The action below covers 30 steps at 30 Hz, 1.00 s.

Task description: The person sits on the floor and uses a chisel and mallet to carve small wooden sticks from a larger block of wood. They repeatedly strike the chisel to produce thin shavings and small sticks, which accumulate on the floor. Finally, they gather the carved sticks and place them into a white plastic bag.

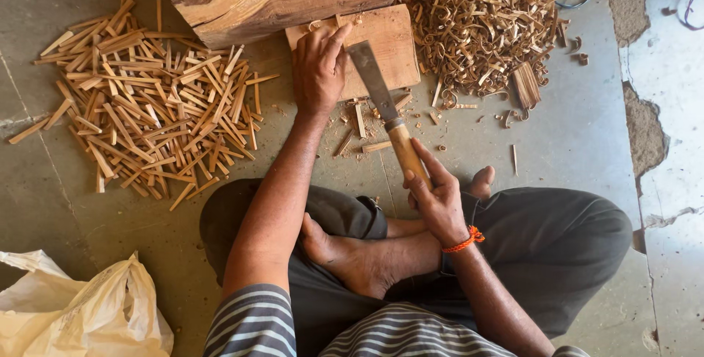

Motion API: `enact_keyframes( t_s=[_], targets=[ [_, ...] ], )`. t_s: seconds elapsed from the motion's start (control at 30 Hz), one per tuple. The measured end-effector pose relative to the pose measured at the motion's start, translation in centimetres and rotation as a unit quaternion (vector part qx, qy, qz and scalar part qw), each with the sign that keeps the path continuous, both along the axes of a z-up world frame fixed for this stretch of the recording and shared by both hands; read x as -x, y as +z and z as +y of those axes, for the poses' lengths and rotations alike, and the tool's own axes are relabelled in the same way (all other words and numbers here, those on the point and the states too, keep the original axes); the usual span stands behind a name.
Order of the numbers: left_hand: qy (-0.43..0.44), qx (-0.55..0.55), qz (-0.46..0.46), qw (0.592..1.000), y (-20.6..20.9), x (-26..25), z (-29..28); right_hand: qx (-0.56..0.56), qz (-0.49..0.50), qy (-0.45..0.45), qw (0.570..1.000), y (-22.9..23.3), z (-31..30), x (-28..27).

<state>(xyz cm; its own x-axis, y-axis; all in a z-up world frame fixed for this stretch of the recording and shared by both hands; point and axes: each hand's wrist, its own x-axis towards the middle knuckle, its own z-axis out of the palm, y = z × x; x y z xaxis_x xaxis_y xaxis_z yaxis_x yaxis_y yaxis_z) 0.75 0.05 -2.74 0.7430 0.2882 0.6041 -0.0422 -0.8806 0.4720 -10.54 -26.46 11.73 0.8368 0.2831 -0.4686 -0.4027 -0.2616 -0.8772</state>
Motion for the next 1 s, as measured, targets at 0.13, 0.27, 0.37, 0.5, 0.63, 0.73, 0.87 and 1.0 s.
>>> enact_keyframes(
  t_s=[0.13,0.27,0.37,0.5,0.63,0.73,0.87,1.0],
  targets=[
    [-0.002,0.021,0.013,1.000,0.0,-0.1,0.1,0.073,-0.017,0.006,0.997,1.3,1.3,0.5],
    [-0.005,0.024,0.022,0.999,0.3,0.4,-0.2,0.067,-0.018,-0.015,0.997,1.4,2.5,0.9],
    [-0.009,0.014,0.057,0.998,0.6,0.4,-0.2,0.063,-0.056,-0.012,0.996,-0.2,3.7,1.1],
    [0.003,0.010,0.071,0.997,1.4,0.8,-0.4,0.073,-0.115,0.013,0.991,-3.7,5.6,-2.1],
    [0.013,0.036,0.054,0.998,2.5,0.9,-0.7,-0.072,-0.007,-0.029,0.997,-4.3,5.2,-3.5],
    [0.007,0.024,0.027,0.999,2.9,0.8,-0.2,-0.174,0.034,-0.083,0.981,-3.2,3.6,-2.9],
    [-0.006,-0.049,0.020,0.999,1.2,0.1,0.0,-0.196,0.008,-0.129,0.972,-2.1,2.4,-0.4],
    [-0.025,0.014,0.045,0.999,-0.9,-0.2,0.1,-0.125,-0.001,-0.088,0.988,-2.0,1.0,0.3]
  ],
)
